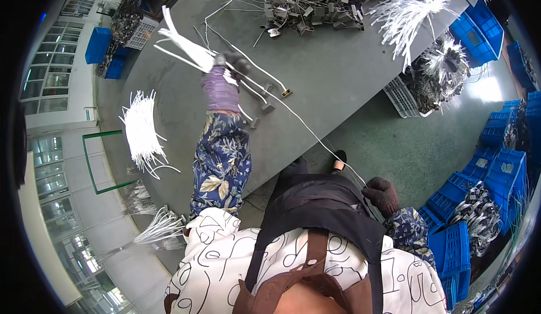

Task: Sort and organize bundles of white electrical wires on a production floor.

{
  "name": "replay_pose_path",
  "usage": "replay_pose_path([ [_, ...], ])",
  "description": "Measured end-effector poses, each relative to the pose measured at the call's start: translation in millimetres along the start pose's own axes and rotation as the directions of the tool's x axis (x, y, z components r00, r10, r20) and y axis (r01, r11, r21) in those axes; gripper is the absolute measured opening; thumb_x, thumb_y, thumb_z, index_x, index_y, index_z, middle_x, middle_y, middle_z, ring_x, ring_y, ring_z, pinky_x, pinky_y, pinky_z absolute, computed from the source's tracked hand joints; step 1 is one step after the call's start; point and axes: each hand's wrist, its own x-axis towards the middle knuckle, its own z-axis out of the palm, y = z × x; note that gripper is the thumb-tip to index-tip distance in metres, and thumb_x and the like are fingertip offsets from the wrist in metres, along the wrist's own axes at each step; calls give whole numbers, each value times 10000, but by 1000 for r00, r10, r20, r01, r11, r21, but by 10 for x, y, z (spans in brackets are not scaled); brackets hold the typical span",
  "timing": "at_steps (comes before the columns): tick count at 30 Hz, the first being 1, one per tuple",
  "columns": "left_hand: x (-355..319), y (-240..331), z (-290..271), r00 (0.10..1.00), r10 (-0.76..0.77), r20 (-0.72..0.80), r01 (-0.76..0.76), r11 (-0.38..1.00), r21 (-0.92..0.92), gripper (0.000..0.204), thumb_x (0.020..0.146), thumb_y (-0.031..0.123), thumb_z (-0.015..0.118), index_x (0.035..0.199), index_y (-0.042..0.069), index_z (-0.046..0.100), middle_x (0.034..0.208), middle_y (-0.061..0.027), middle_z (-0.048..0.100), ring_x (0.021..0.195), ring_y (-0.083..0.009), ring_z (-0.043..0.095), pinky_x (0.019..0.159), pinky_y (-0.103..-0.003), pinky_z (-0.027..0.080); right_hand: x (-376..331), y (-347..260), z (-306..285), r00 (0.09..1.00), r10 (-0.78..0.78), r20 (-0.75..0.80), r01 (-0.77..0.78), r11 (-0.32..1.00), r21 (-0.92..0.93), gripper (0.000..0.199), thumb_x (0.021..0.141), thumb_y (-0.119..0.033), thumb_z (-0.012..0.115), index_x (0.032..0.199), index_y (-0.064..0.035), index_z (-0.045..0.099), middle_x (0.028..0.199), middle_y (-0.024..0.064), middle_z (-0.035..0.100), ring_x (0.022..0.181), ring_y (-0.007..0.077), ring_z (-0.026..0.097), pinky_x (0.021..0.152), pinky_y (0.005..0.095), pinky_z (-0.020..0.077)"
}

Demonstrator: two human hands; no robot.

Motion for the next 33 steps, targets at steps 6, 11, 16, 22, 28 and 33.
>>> replay_pose_path([
  [6, -329, -1163, -392, 944, -193, 269, 167, 979, 119, 242, 878, 250, 600, 942, 21, 561, 823, -99, 613, 690, -172, 600, 616, -297, 548, 251, -278, 214, 994, -92, 65, 92, 996, 1, 175, 726, -178, 657, 787, -24, 599, 655, 14, 542, 592, 97, 476, 529, 266, 385],
  [11, -259, -50, -178, 991, -52, 126, 50, 999, 19, 231, 881, 248, 585, 877, 17, 589, 777, -94, 614, 694, -174, 599, 611, -285, 521, 287, -654, 91, 991, -62, 119, 75, 991, -110, 185, 747, -191, 666, 802, -26, 604, 687, 11, 550, 626, 109, 486, 566, 261, 398],
  [16, -365, -562, -284, 995, 78, -55, -36, 836, 548, 194, 820, 168, 660, 898, 0, 602, 738, -33, 605, 578, -110, 553, 527, -242, 464, 769, -1542, 839, 871, -434, 231, 441, 897, 22, 560, 771, -285, 688, 1222, -40, 465, 1142, 143, 544, 975, 220, 554, 812, 329, 470],
  [22, 332, -234, -939, 981, -177, -81, 184, 703, 687, 212, 840, 202, 619, 834, -6, 580, 638, -32, 594, 482, -89, 557, 401, -217, 442, 1193, -2453, 1045, 724, -635, 271, 687, 624, -373, 798, 731, -405, 703, 1363, -89, 332, 1322, 221, 422, 1185, 374, 455, 973, 415, 397],
  [28, 259, -289, -865, 972, -214, 92, 181, 942, 281, 222, 869, 240, 576, 886, 20, 546, 514, 9, 399, 377, -123, 364, 366, -292, 339, 2265, -3133, 738, 757, -648, -84, 375, 535, -757, 440, 767, -295, 684, 1122, -68, 558, 872, 166, 591, 740, 242, 601, 692, 343, 502],
  [33, -132, -675, -448, 890, -431, 151, 450, 884, -129, 250, 903, 277, 521, 1024, 61, 489, 772, -117, 573, 655, -278, 580, 564, -389, 488, 1830, -2454, 769, 879, -476, -26, 440, 789, 428, 143, 803, -167, 594, 793, -29, 558, 626, 9, 507, 485, 61, 446, 425, 209, 341],
])
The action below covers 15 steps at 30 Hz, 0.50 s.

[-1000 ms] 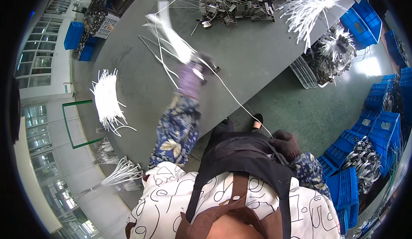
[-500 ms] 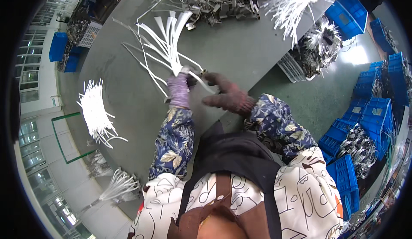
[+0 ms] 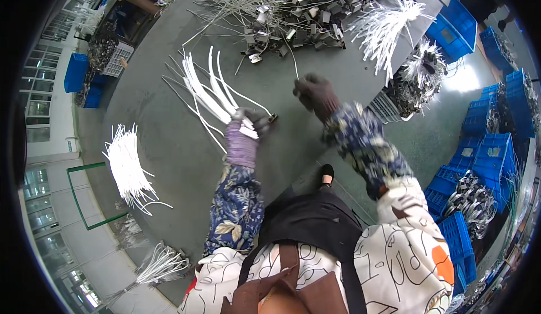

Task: Sort and organize bundles of white electrical wires on a production floor.

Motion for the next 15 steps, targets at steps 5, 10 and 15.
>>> replay_pose_path([
  [5, -219, -659, 667, 949, -210, 236, 240, 965, -107, 242, 898, 255, 558, 1033, 58, 512, 1027, -192, 611, 901, -333, 627, 710, -455, 536, -1433, 258, -285, 985, 158, 64, -139, 961, -239, 134, 779, -178, 636, 843, -63, 609, 681, -7, 530, 591, 64, 468, 519, 216, 369],
  [10, 189, -704, 409, 950, -121, 287, 132, 991, -20, 221, 883, 258, 586, 948, 51, 543, 907, -132, 635, 789, -272, 640, 725, -444, 567, -2607, 969, -1324, 865, 461, -198, -500, 823, -271, 191, 763, -214, 651, 837, -45, 605, 699, 13, 557, 632, 94, 508, 533, 262, 404],
  [15, 88, -30, 708, 970, 231, 78, -237, 968, 78, 217, 909, 218, 532, 943, 5, 512, 962, -202, 617, 823, -328, 645, 718, -467, 579, -3049, 1059, -1643, 795, 549, -258, -604, 676, -423, 179, 756, -211, 634, 765, -35, 599, 691, 26, 574, 593, 112, 499, 517, 271, 387],
])
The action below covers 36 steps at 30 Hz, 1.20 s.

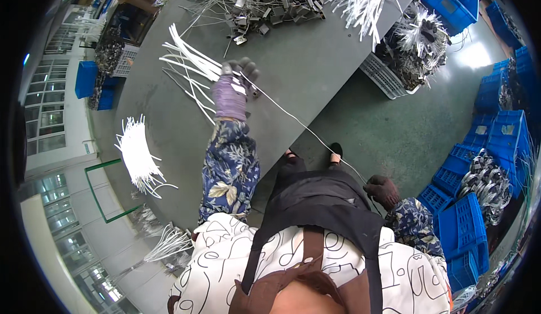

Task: Sort and organize bundles of white electrical wires on a production floor.

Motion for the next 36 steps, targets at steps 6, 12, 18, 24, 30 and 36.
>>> replay_pose_path([
  [6, 26, 309, 42, 993, 43, 113, -44, 999, 10, 242, 944, 253, 467, 972, 18, 519, 991, -215, 612, 892, -337, 629, 782, -459, 563, 36, -1, -5, 996, -90, -26, 91, 995, 51, 173, 731, -212, 632, 739, -43, 596, 637, 14, 547, 570, 109, 488, 517, 269, 385],
  [12, 107, 248, -198, 982, -122, 146, 122, 993, 7, 205, 918, 231, 516, 953, 30, 535, 887, -210, 627, 738, -314, 648, 621, -463, 575, -66, -15, -75, 990, -105, -95, 103, 994, -23, 166, 727, -214, 640, 744, -54, 602, 635, 5, 540, 574, 98, 477, 514, 259, 375],
  [18, -46, -804, -731, 916, -49, 398, -158, 869, 469, 214, 836, 257, 590, 915, 58, 602, 844, -130, 626, 754, -226, 624, 641, -457, 542, -33, -357, 156, 995, -83, 55, 70, 976, 205, 144, 742, -194, 637, 751, -54, 605, 623, -5, 527, 555, 81, 459, 498, 245, 350],
  [24, -258, -218, -644, 962, -232, 144, 227, 973, 48, 233, 831, 259, 601, 932, 48, 602, 813, -113, 633, 744, -213, 638, 628, -434, 550, 214, -903, 217, 985, -131, 110, 111, 978, 178, 143, 778, -194, 616, 750, -55, 595, 622, -14, 518, 556, 66, 452, 494, 224, 338],
  [30, -124, 100, -745, 970, 72, -230, 95, 764, 638, 254, 827, 261, 611, 950, 39, 602, 783, -96, 641, 733, -199, 651, 615, -411, 558, 506, -2087, 751, 867, -476, 147, 459, 878, 135, 314, 801, -231, 624, 1026, -18, 568, 873, 68, 578, 690, 111, 526, 567, 243, 427],
  [36, -41, 703, -1125, 966, 37, -256, 153, 714, 683, 255, 867, 236, 588, 915, -14, 584, 689, -91, 638, 488, -141, 594, 444, -240, 497, 805, -3004, 1215, 753, -596, 278, 638, 765, -88, 623, 786, -308, 654, 1293, -45, 407, 1107, 167, 558, 890, 237, 572, 732, 333, 479],
])
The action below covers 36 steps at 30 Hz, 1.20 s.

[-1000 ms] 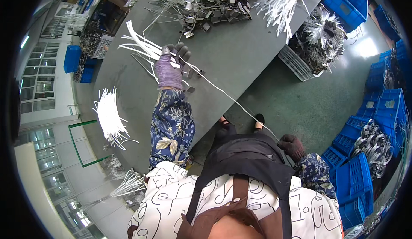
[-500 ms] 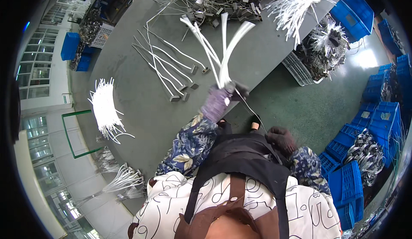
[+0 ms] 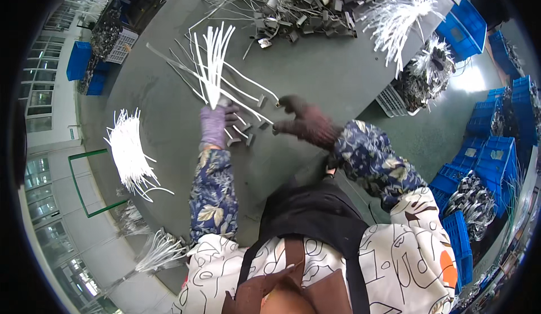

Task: Sort and organize bundles of white electrical wires on a production floor.

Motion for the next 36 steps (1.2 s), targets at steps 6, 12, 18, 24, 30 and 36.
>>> replay_pose_path([
  [6, -79, -28, -141, 991, 113, 69, -98, 976, -192, 270, 914, 266, 529, 930, 0, 574, 504, 17, 439, 365, -93, 390, 350, -241, 334, 1277, -492, -376, 958, -178, -227, 15, 816, -577, 661, 771, -401, 640, 1299, -79, 408, 1144, 252, 538, 1017, 367, 570, 845, 411, 462],
  [12, -80, -21, -227, 965, 117, 236, 52, 793, -608, 260, 914, 309, 521, 862, 55, 542, 482, 35, 240, 361, -87, 208, 365, -251, 191, 1288, 72, -434, 910, -342, -234, -25, 519, -854, 363, 783, -283, 606, 1071, -65, 565, 1141, 174, 552, 1023, 324, 561, 835, 405, 477],
  [18, -186, 177, 447, 927, 103, 360, 129, 814, -566, 328, 898, 320, 552, 1021, 16, 530, 895, -156, 645, 807, -247, 654, 640, -332, 556, 825, 187, -538, 847, -192, -495, -29, 914, -405, 425, 761, -341, 642, 1097, -90, 572, 1134, 158, 548, 1000, 278, 569, 819, 379, 481],
  [24, -469, 203, 604, 916, -2, 401, 155, 924, -350, 350, 873, 293, 614, 1044, 1, 523, 743, -55, 594, 579, -149, 570, 469, -243, 460, 1761, 235, -170, 696, -62, -716, -344, 846, -407, 543, 733, -360, 661, 1186, -98, 516, 1062, 177, 582, 897, 300, 597, 810, 401, 477],
  [30, -398, 65, 454, 991, 6, 131, 51, 901, -430, 243, 867, 222, 605, 961, 11, 532, 682, -38, 566, 474, -111, 506, 361, -226, 358, 1008, 480, -418, 791, -288, -540, 376, 925, 58, 244, 784, -221, 632, 955, -47, 623, 742, 38, 570, 680, 124, 540, 605, 271, 450],
  [36, -635, 20, 1266, 888, -19, 459, 384, 580, -718, 210, 872, 279, 596, 919, 97, 504, 944, -152, 609, 821, -260, 625, 607, -382, 542, -559, 272, -114, 986, -48, -158, 102, 932, 349, 160, 844, -210, 591, 881, -55, 607, 689, 7, 533, 613, 92, 478, 532, 247, 390],
])
